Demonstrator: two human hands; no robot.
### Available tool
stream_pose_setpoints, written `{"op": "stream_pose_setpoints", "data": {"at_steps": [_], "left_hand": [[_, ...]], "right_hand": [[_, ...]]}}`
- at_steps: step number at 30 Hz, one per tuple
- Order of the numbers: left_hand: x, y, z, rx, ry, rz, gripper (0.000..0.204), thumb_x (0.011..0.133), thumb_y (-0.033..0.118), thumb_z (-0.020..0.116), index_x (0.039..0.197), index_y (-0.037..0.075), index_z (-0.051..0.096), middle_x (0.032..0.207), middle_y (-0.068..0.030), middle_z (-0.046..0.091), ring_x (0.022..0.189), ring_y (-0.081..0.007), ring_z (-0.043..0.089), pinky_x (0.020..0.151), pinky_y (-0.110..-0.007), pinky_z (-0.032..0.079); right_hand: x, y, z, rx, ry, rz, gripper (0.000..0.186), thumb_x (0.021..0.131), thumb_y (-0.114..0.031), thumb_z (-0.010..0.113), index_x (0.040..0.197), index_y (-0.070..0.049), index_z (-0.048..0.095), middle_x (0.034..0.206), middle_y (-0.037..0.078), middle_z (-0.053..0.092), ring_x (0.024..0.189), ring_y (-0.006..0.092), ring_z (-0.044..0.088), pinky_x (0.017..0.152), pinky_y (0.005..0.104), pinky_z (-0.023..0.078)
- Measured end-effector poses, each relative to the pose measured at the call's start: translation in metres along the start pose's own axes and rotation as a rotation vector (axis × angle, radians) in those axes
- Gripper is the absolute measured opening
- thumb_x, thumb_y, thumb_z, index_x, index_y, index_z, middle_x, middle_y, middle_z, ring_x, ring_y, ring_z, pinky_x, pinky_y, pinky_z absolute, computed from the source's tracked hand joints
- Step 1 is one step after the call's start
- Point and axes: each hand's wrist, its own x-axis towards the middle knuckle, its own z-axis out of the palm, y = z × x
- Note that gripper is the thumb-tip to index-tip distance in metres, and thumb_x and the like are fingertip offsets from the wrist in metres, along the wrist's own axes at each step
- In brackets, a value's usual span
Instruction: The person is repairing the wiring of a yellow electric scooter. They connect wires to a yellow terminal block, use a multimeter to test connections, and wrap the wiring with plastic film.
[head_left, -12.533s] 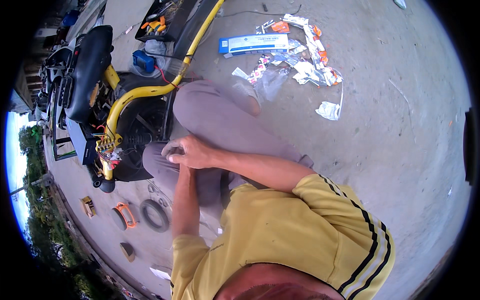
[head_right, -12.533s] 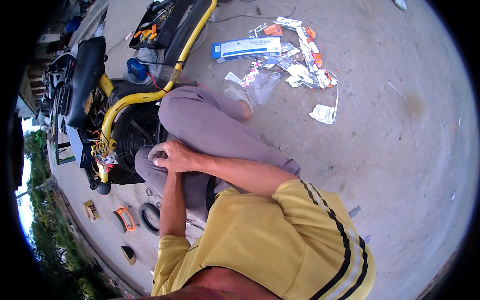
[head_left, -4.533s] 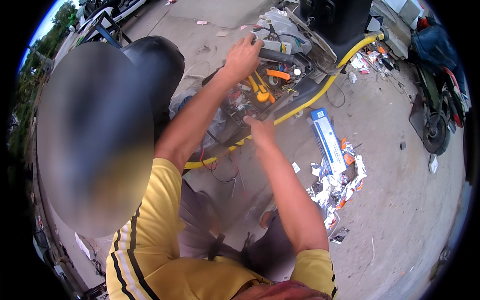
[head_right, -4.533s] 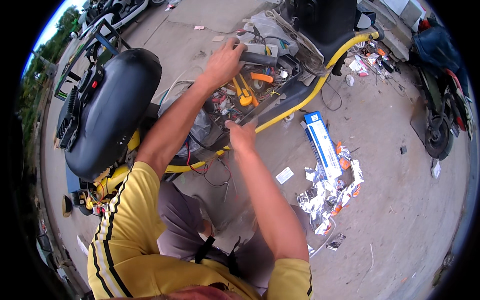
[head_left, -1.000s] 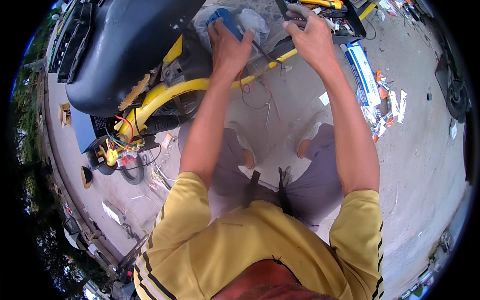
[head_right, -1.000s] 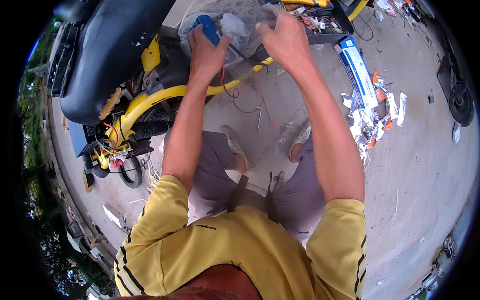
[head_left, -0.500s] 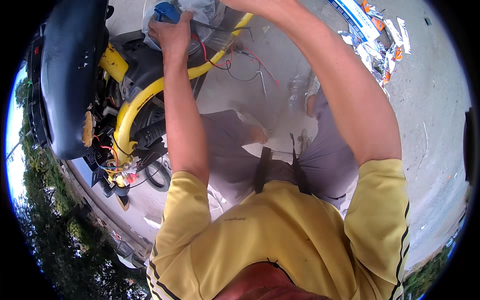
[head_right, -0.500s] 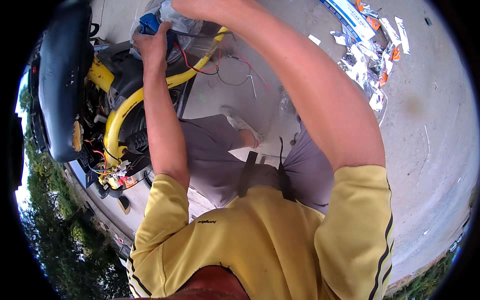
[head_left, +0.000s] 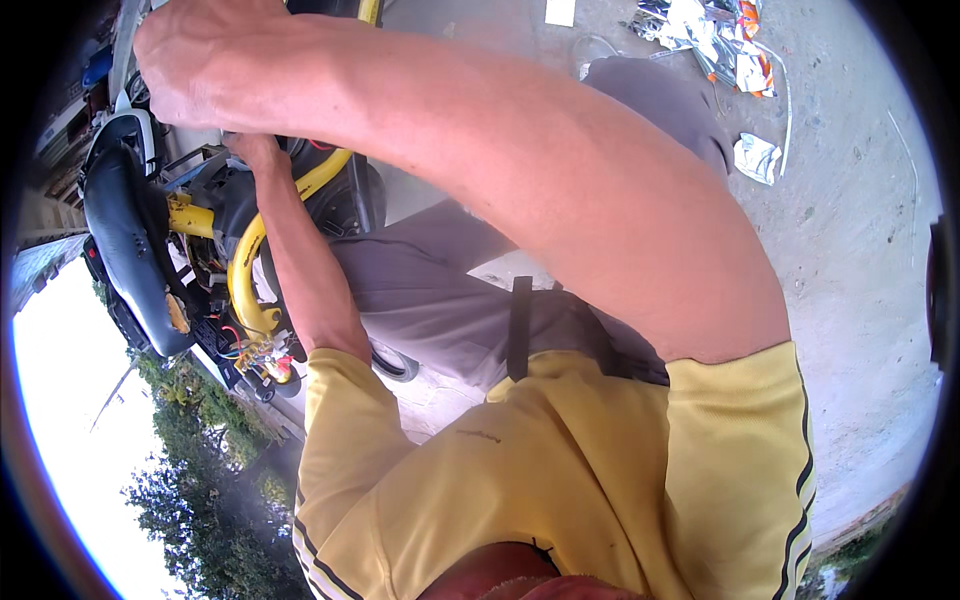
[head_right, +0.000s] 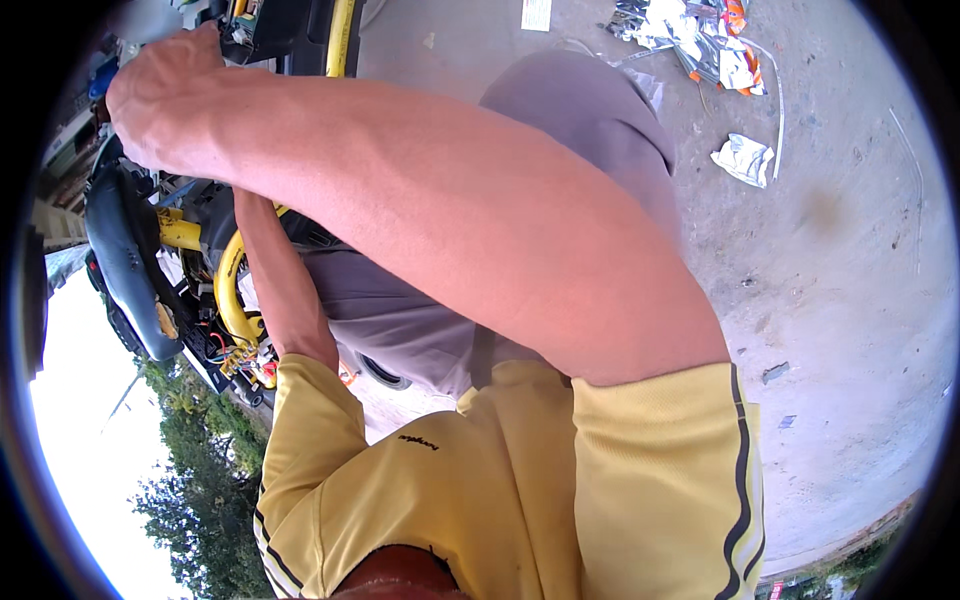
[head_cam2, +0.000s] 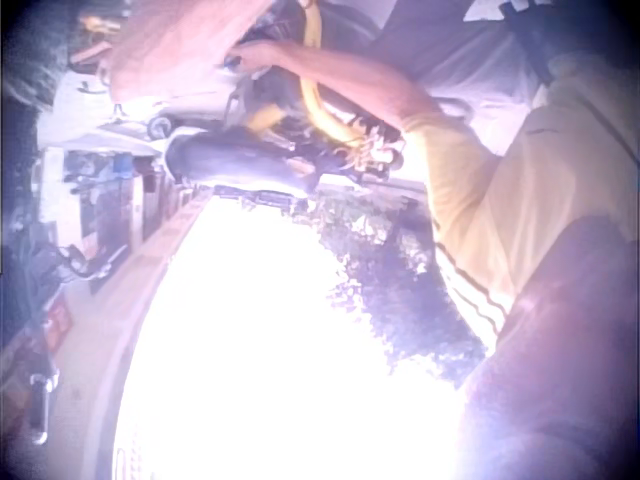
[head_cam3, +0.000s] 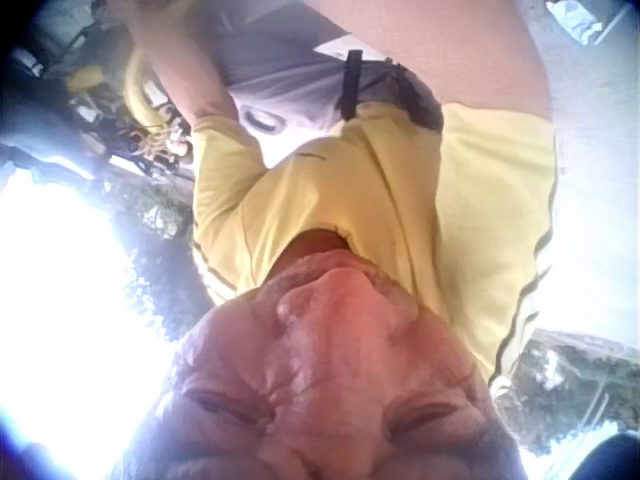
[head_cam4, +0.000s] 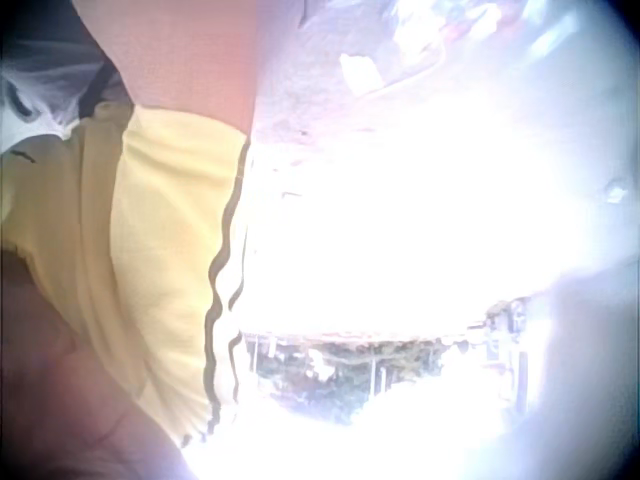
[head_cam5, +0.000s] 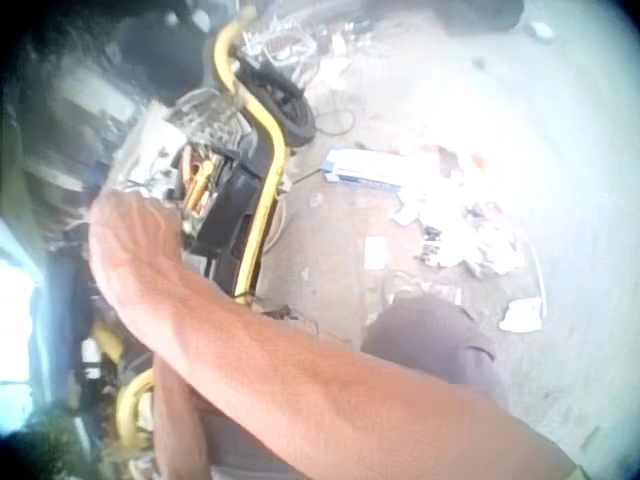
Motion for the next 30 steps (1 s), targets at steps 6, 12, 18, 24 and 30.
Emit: {"op": "stream_pose_setpoints", "data": {"at_steps": [6,12,18,24,30], "left_hand": [[-0.011,0.082,0.000,-0.233,-0.026,-0.166,0.084,0.084,0.025,0.088,0.148,-0.011,0.046,0.127,-0.0234,0.064,0.111,-0.0328,0.069,0.090,-0.046,0.060],[-0.003,0.078,-0.012,-0.449,-0.212,-0.264,0.081,0.084,0.017,0.088,0.150,0.002,0.044,0.133,-0.0176,0.062,0.107,-0.0307,0.071,0.084,-0.045,0.064],[0.001,0.068,-0.013,-0.443,-0.179,-0.244,0.085,0.086,0.016,0.088,0.154,0.002,0.039,0.136,-0.0205,0.060,0.117,-0.0320,0.068,0.093,-0.047,0.062],[-0.012,0.090,-0.013,-0.483,-0.210,-0.247,0.089,0.083,0.011,0.089,0.154,0.002,0.036,0.138,-0.0210,0.058,0.121,-0.0331,0.065,0.097,-0.048,0.060],[-0.020,0.086,-0.012,-0.571,-0.168,-0.297,0.092,0.086,0.009,0.089,0.158,-0.002,0.032,0.143,-0.0205,0.056,0.126,-0.0323,0.063,0.100,-0.048,0.059]], "right_hand": [[-0.050,-0.026,0.044,-0.479,0.131,-0.272,0.030,0.099,-0.018,0.066,0.118,0.002,0.079,0.107,0.019,0.078,0.103,0.0340,0.073,0.093,0.0625,0.044],[-0.062,-0.055,0.068,-0.296,0.019,-0.469,0.030,0.102,-0.020,0.062,0.115,0.001,0.079,0.100,0.017,0.079,0.095,0.0334,0.073,0.088,0.0617,0.047],[-0.053,-0.062,0.062,-0.263,0.069,-0.458,0.034,0.104,-0.020,0.060,0.124,0.003,0.076,0.107,0.018,0.080,0.099,0.0351,0.075,0.097,0.0675,0.047],[-0.062,-0.054,0.069,-0.310,0.090,-0.525,0.035,0.103,-0.021,0.062,0.123,0.004,0.074,0.097,0.013,0.078,0.092,0.0291,0.071,0.089,0.0556,0.046],[-0.072,-0.048,0.094,-0.356,0.085,-0.529,0.038,0.100,-0.022,0.065,0.126,0.003,0.073,0.098,0.012,0.079,0.091,0.0282,0.073,0.089,0.0528,0.048]]}}
